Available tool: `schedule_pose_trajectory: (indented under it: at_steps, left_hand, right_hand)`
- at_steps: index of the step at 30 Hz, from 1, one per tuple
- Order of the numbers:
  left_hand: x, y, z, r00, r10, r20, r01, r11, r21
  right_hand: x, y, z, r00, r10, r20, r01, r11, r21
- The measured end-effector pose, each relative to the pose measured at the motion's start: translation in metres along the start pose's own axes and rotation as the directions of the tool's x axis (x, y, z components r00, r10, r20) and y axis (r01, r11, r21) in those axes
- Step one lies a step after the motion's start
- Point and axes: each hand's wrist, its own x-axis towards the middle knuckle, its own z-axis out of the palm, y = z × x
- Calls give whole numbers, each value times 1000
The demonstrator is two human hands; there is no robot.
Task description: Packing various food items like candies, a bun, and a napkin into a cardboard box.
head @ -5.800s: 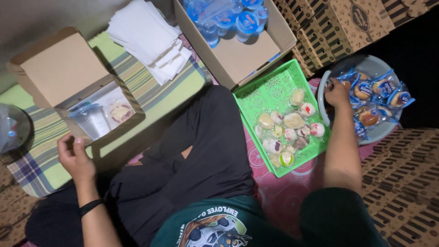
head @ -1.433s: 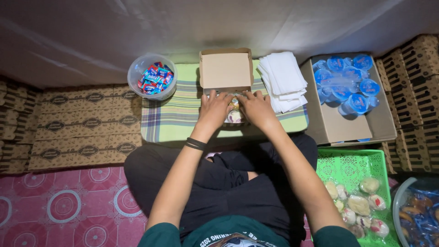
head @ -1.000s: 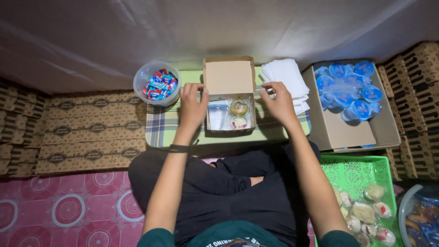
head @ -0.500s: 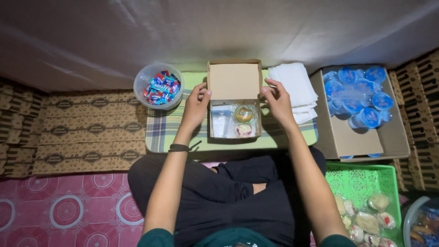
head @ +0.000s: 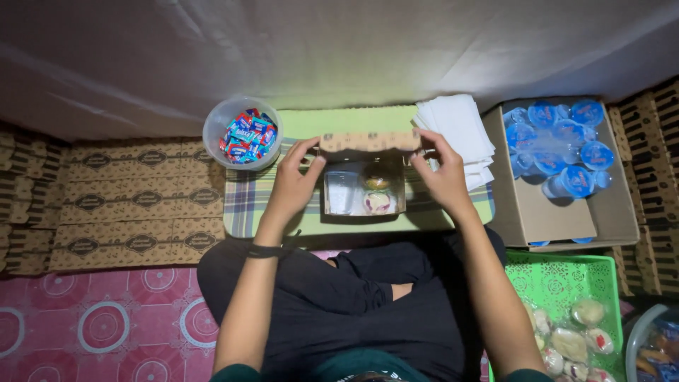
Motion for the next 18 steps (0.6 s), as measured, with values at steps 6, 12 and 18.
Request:
schedule_pose_trajectory:
  at_steps: [6,12,18]
  left_hand:
    - [-32,-2,-1,992,107,59,-111,991,71]
    - [-67,-6,8,990,112,84,-123,984,131]
    - [-95,-14,16,994,39,106,-52,991,122]
  right_hand:
    - [-30,-26,-8,971,-209,117,229,950,-210]
    - [-69,-22,-2,976,-158,151,192,949,-251]
    - [-95,-16,7,975,-145,166,186,945,-270]
